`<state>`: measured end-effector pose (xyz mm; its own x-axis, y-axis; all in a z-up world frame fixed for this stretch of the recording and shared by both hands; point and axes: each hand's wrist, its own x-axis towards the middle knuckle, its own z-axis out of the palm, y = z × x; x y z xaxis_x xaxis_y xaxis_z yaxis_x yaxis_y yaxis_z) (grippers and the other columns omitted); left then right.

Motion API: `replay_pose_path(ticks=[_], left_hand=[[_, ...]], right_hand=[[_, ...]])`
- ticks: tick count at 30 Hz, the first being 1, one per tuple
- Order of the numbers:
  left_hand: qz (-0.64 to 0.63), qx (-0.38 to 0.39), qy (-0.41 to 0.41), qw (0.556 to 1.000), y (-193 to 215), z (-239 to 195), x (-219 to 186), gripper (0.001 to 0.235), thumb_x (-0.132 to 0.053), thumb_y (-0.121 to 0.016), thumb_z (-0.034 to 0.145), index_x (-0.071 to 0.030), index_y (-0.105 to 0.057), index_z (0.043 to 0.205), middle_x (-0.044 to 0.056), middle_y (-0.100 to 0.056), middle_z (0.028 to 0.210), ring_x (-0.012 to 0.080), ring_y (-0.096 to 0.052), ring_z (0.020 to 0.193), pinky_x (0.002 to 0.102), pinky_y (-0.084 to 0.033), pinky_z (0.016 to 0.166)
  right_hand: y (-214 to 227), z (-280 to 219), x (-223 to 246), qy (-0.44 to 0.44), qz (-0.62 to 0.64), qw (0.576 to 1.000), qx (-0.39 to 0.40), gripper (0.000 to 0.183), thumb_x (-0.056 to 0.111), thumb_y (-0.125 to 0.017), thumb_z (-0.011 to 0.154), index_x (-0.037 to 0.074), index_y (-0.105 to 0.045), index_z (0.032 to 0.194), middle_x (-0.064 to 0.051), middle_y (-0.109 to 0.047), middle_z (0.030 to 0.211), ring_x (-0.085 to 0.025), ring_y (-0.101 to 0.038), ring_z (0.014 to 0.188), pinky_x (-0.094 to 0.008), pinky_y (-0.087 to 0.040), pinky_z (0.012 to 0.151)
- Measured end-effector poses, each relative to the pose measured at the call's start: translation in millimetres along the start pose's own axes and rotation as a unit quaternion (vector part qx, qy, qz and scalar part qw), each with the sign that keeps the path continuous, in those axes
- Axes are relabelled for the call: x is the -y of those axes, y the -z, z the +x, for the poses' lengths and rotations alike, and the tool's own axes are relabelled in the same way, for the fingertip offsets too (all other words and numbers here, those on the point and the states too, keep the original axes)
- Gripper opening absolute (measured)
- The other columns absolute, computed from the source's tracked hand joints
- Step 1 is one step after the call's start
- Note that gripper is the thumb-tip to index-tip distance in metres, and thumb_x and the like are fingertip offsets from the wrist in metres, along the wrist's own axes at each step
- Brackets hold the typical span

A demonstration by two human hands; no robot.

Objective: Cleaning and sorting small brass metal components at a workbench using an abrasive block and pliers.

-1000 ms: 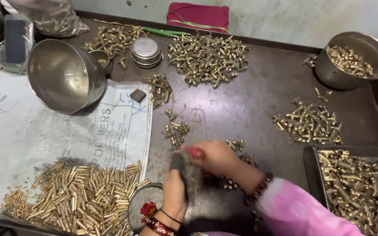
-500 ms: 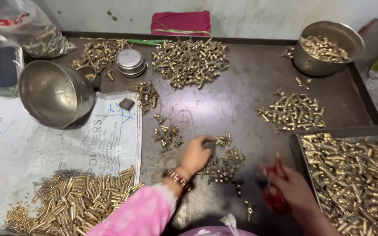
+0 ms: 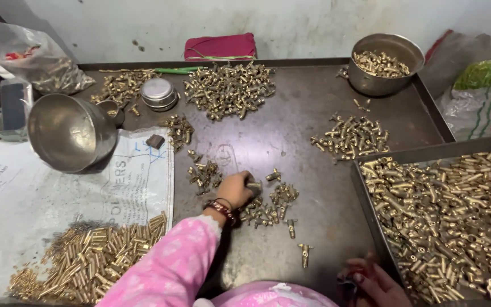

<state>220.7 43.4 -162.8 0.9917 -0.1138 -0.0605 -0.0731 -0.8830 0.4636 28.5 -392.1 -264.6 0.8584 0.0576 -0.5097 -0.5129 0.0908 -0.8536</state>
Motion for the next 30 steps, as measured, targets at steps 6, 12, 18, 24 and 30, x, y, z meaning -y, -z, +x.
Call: replay_pose_path(ticks=[6, 12, 18, 24, 30], left_hand=[[-0.220, -0.095, 0.026, 0.971, 44.3, -81.7, 18.0, 0.035, -0.009, -0.069, 0.071, -0.009, -0.076, 0.106, 0.016, -0.077, 0.095, 0.0328, -0.075, 0.088, 0.039, -0.058, 0.082], [-0.175, -0.135, 0.087, 0.971, 68.1, -194.8, 6.2, 0.036, -0.008, -0.069, 0.077, -0.008, -0.074, 0.112, 0.020, -0.074, 0.098, 0.0384, -0.071, 0.093, 0.042, -0.056, 0.082], [0.007, -0.202, 0.043, 0.978, 52.2, -221.2, 4.6, 0.042, -0.009, -0.077, 0.066, -0.007, -0.074, 0.107, 0.021, -0.071, 0.107, 0.0425, -0.066, 0.097, 0.046, -0.053, 0.083], [-0.580, -0.137, 0.094, 0.798, 128.4, -249.1, -69.9, 0.032, -0.003, -0.070, 0.087, -0.004, -0.076, 0.118, 0.006, -0.078, 0.100, 0.0123, -0.070, 0.086, 0.025, -0.055, 0.076], [-0.604, -0.089, -0.053, 0.790, 155.8, -277.3, -91.5, 0.026, 0.000, -0.072, 0.093, -0.001, -0.076, 0.119, 0.003, -0.074, 0.099, 0.0083, -0.065, 0.086, 0.023, -0.052, 0.076]], right_hand=[[4.6, 5.9, -17.3, 0.077, 0.048, 0.973, 0.212, 0.050, 0.007, -0.066, 0.090, 0.011, -0.047, 0.137, -0.023, -0.066, 0.134, -0.024, -0.069, 0.100, -0.034, -0.053, 0.073], [-31.3, -14.8, 13.1, 0.093, 0.175, 0.893, 0.403, 0.040, 0.008, -0.065, 0.097, 0.001, -0.047, 0.132, -0.025, -0.056, 0.144, -0.024, -0.060, 0.106, -0.037, -0.047, 0.088], [-101.1, -56.7, 97.1, -0.013, -0.072, 0.986, 0.150, 0.060, 0.006, -0.066, 0.084, 0.008, -0.054, 0.143, -0.012, -0.071, 0.109, -0.012, -0.063, 0.080, -0.028, -0.050, 0.068], [-203.3, -108.2, 215.0, 0.163, -0.293, 0.907, 0.255, 0.042, 0.020, -0.070, 0.088, 0.010, -0.070, 0.129, -0.002, -0.076, 0.085, -0.013, -0.066, 0.068, -0.031, -0.054, 0.062], [-240.7, -152.4, 266.6, 0.234, -0.444, 0.818, 0.280, 0.038, 0.024, -0.072, 0.085, 0.017, -0.075, 0.121, -0.003, -0.078, 0.074, -0.010, -0.069, 0.063, -0.030, -0.059, 0.063]])
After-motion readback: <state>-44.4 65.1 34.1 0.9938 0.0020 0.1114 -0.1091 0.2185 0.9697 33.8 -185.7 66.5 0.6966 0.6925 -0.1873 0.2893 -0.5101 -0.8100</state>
